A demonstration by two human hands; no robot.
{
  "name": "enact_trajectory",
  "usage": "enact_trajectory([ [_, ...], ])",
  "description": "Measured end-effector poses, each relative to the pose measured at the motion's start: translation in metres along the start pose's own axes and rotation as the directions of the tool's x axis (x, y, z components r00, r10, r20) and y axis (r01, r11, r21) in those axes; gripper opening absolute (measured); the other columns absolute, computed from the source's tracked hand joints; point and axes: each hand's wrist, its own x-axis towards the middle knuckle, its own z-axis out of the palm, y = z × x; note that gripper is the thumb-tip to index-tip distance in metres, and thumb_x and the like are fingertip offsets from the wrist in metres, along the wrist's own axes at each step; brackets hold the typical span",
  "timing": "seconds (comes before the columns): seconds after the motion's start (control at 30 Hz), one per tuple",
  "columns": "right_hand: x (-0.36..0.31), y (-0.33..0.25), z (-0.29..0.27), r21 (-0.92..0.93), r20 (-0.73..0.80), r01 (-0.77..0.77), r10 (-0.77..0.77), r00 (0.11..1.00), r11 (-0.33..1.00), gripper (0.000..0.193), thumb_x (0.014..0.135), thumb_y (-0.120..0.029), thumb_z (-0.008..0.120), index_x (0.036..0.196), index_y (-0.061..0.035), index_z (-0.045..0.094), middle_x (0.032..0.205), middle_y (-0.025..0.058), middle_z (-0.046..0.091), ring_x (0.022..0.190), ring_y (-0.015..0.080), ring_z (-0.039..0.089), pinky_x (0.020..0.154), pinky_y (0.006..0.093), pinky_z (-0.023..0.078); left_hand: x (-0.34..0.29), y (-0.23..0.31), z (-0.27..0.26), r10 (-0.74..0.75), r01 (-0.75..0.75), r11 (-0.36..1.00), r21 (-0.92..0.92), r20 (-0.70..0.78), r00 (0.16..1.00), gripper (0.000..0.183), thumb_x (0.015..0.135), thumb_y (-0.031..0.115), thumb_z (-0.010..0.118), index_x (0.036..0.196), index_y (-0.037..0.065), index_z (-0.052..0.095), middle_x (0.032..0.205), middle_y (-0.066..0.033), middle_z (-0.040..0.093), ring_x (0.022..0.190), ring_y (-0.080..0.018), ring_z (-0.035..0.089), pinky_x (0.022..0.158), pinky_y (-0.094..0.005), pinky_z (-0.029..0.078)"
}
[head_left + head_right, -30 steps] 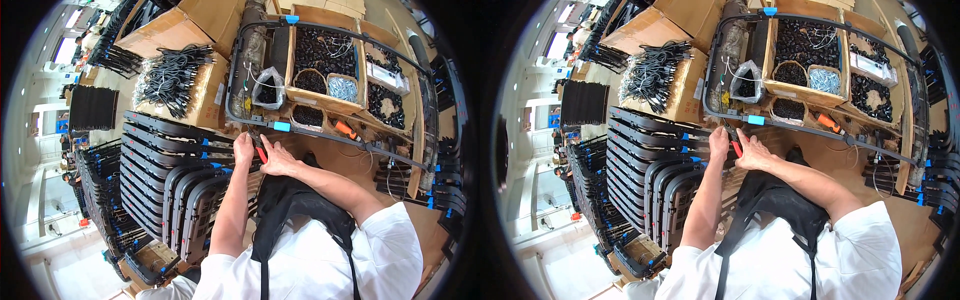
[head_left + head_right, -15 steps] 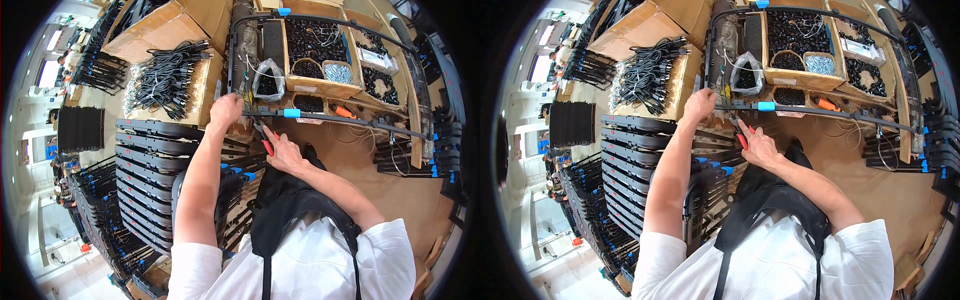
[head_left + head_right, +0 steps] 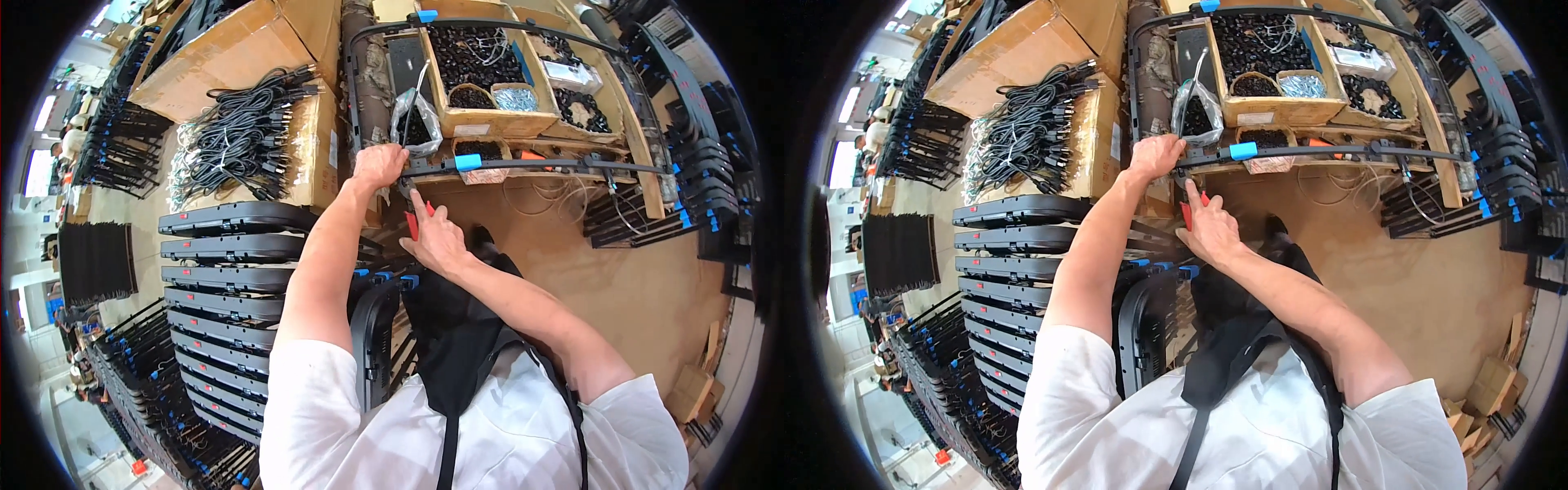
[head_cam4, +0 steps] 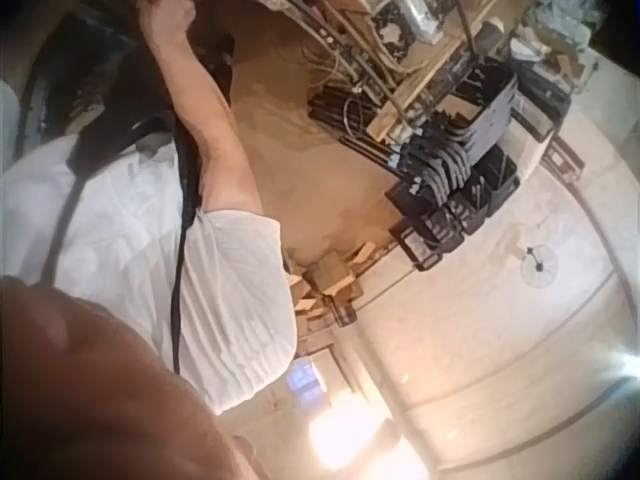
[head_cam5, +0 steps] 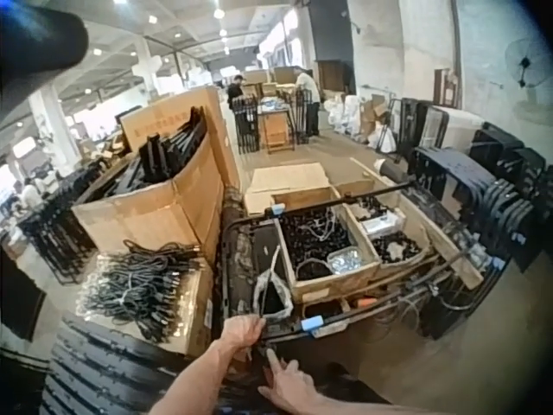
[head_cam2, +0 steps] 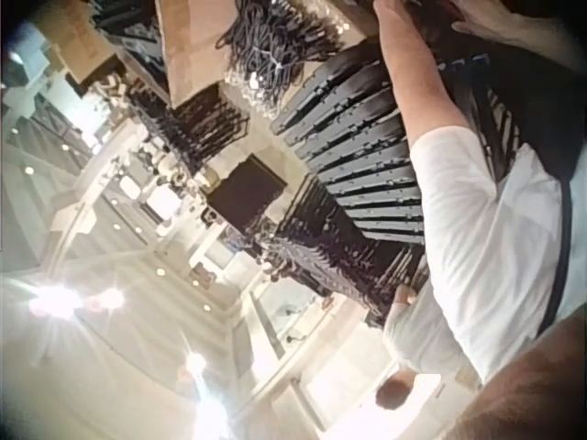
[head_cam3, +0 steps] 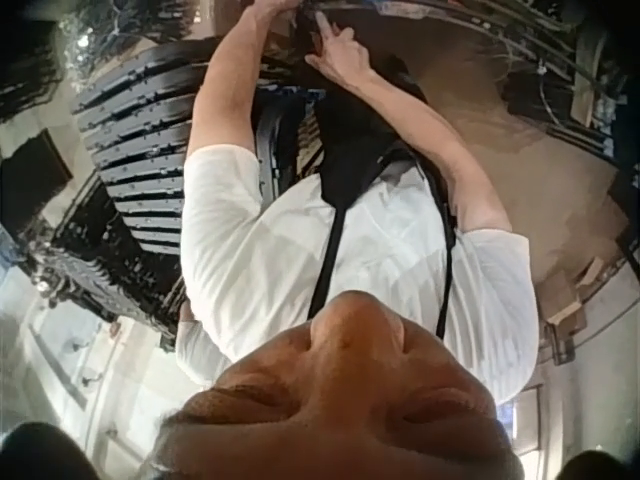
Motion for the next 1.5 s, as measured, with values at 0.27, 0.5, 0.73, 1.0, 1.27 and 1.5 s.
enact_trajectory([
  [0.27,0.009,-0.030,0.032,-0.134,-0.044,-0.161,0.156,0.987,0.978,0.114,0.089,-0.046,0.079,0.170,-0.0127,0.007,0.118,0.0306,0.054,0.094,0.0470,0.072,0.084,0.0498,0.060,0.008,0.001,0.002,-0.033,0.033,0.999,0.007,0.005,0.999,0.051,0.106,0.051,0.046,0.102,0.010,0.075,0.107,-0.0201,0.076,0.105,-0.0425,0.071,0.092,-0.0557,0.055],
  [0.5,0.019,-0.034,0.047,-0.227,-0.071,-0.274,0.264,0.962,0.935,0.114,0.090,-0.048,0.078,0.171,-0.0169,0.004,0.118,0.0290,0.054,0.091,0.0442,0.073,0.080,0.0477,0.062,0.007,0.003,0.002,-0.057,0.057,0.998,0.004,-0.003,0.998,0.051,0.106,0.049,0.046,0.104,0.008,0.076,0.110,-0.0212,0.076,0.108,-0.0422,0.071,0.094,-0.0547,0.054],
  [0.73,0.030,-0.042,0.031,-0.377,-0.079,-0.302,0.294,0.953,0.876,0.109,0.092,-0.047,0.077,0.171,-0.0236,0.006,0.127,0.0271,0.054,0.108,0.0433,0.069,0.091,0.0474,0.058,0.005,0.000,0.004,-0.049,0.049,0.999,0.000,-0.042,0.998,0.049,0.106,0.047,0.047,0.106,0.009,0.077,0.111,-0.0211,0.076,0.109,-0.0426,0.071,0.095,-0.0543,0.055],
  [1.0,0.021,-0.053,0.038,-0.036,-0.046,-0.343,0.341,0.939,0.939,0.115,0.088,-0.048,0.078,0.170,-0.0160,0.005,0.132,0.0346,0.053,0.114,0.0515,0.065,0.098,0.0541,0.054,0.003,0.008,0.000,-0.111,0.108,0.993,-0.042,-0.068,0.991,0.045,0.106,0.042,0.050,0.107,0.008,0.079,0.113,-0.0205,0.077,0.109,-0.0396,0.073,0.095,-0.0510,0.056],
  [1.27,0.029,-0.014,0.025,0.202,0.031,-0.264,0.263,0.964,0.943,0.112,0.077,-0.029,0.078,0.170,-0.0295,0.015,0.134,0.0268,0.064,0.122,0.0454,0.066,0.105,0.0485,0.052,0.007,0.001,0.007,-0.157,0.148,0.985,-0.085,-0.102,0.982,0.046,0.106,0.042,0.049,0.105,0.006,0.078,0.110,-0.0210,0.077,0.106,-0.0405,0.073,0.094,-0.0515,0.056],
  [1.5,0.040,0.049,0.069,0.868,0.031,-0.018,-0.017,0.999,0.497,0.111,0.074,-0.001,0.065,0.171,-0.0289,0.020,0.098,0.0043,0.059,0.079,0.0178,0.059,0.068,0.0281,0.048,0.011,0.011,0.009,-0.161,0.145,0.979,-0.142,-0.105,0.981,0.047,0.105,0.043,0.049,0.096,0.006,0.076,0.100,-0.0220,0.076,0.099,-0.0431,0.072,0.091,-0.0536,0.055],
])
